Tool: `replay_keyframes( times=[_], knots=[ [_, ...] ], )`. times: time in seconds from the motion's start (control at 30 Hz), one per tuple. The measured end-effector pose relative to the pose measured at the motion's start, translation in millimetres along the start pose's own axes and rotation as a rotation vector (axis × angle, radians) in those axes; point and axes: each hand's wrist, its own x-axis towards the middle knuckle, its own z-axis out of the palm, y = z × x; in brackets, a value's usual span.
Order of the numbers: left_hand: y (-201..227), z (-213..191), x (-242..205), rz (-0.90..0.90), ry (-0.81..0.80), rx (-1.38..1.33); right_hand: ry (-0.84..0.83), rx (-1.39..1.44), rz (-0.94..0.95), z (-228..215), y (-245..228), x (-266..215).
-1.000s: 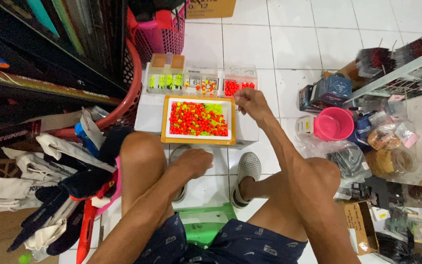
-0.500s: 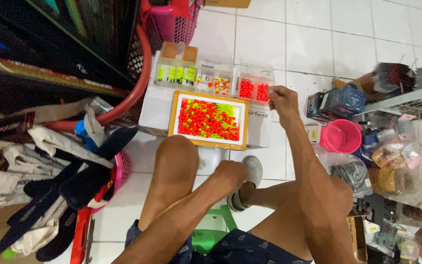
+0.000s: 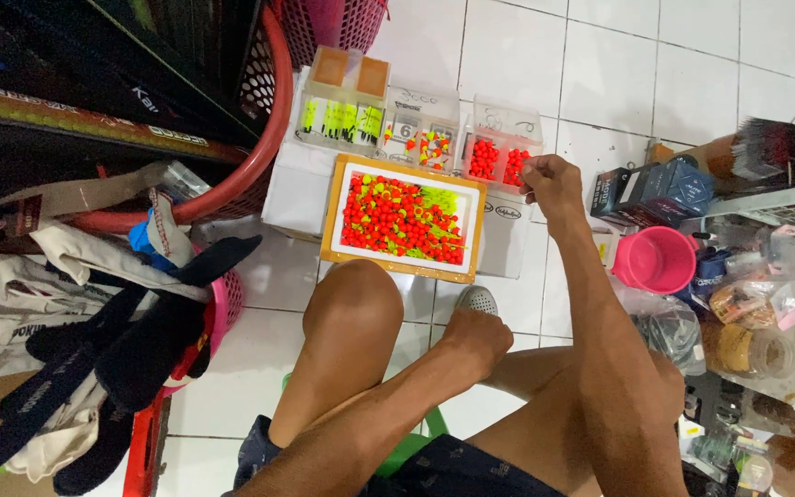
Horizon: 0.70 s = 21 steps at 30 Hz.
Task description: Assembling fishing lures by threading small red and yellow beads onto a line.
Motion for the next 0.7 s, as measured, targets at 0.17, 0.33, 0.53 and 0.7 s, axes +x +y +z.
replay_keyframes(
  times=[0.17, 0.33, 0.53, 0.7],
  knots=[
    [-2.4, -3.6, -4.7, -0.004, -0.006, -0.007, 0.016, -0.024, 0.001, -5.7, -7.9, 0.2],
    [-5.7, 0.4, -4.0, -0.035, 0.003, -0.053, 0.032, -0.028, 0.013, -8.0, -14.7, -0.2],
    [-13.3, -3.9, -5.1, -0.010, -0.025, 0.031, 0.041, 0.101, 0.015, -14.9, -22.8, -3.9],
    [-12.2, -10.7, -10.0, -0.044, -0.072, 0.021, -0.108, 0.210, -0.050, -15.7, -22.4, -8.2]
  ],
)
